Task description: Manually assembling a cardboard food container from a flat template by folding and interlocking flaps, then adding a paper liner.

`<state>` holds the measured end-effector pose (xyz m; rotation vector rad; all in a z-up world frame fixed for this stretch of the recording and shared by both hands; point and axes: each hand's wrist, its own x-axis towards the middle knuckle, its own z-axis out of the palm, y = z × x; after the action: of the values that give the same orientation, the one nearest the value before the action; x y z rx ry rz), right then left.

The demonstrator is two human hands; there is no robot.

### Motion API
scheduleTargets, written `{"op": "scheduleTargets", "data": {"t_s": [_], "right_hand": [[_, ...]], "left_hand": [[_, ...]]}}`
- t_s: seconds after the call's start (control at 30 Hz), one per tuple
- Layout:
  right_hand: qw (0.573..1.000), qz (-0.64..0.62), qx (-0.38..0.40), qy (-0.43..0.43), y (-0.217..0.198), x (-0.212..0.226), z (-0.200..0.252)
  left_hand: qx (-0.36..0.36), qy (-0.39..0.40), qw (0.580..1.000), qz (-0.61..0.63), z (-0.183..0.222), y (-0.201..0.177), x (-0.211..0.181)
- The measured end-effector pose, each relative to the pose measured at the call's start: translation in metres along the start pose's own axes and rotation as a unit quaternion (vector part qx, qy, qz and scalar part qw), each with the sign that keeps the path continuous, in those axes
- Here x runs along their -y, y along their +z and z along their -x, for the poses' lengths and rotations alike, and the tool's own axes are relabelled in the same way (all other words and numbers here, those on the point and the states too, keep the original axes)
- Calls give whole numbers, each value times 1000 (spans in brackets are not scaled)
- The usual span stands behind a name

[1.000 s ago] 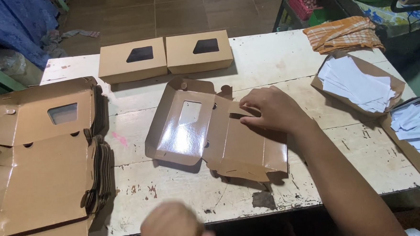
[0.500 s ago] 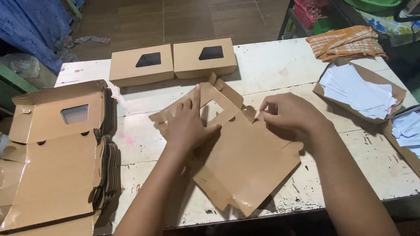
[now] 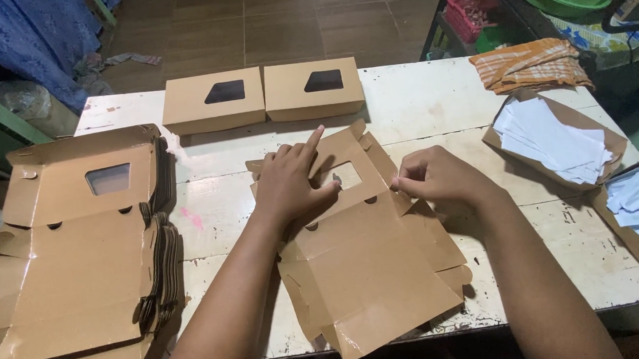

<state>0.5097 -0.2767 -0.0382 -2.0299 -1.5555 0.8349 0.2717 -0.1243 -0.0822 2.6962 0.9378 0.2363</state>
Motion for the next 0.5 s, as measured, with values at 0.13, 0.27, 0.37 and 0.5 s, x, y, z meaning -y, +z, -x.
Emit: {"op": "scheduleTargets", "data": {"t_s": [0.13, 0.27, 0.37, 0.5], "right_hand": [[998, -28, 25, -47, 5, 6, -1], [999, 21, 34, -21, 10, 30, 7], [993, 111, 39, 0, 13, 29, 6], [988, 147, 48, 15, 17, 35, 7]], "left_hand": [[-39, 11, 998, 46, -3, 4, 4], [-50, 15, 991, 120, -6, 9, 15], [-40, -24, 959, 280, -10, 7, 25], [-52, -52, 887, 456, -4, -4, 17]]}}
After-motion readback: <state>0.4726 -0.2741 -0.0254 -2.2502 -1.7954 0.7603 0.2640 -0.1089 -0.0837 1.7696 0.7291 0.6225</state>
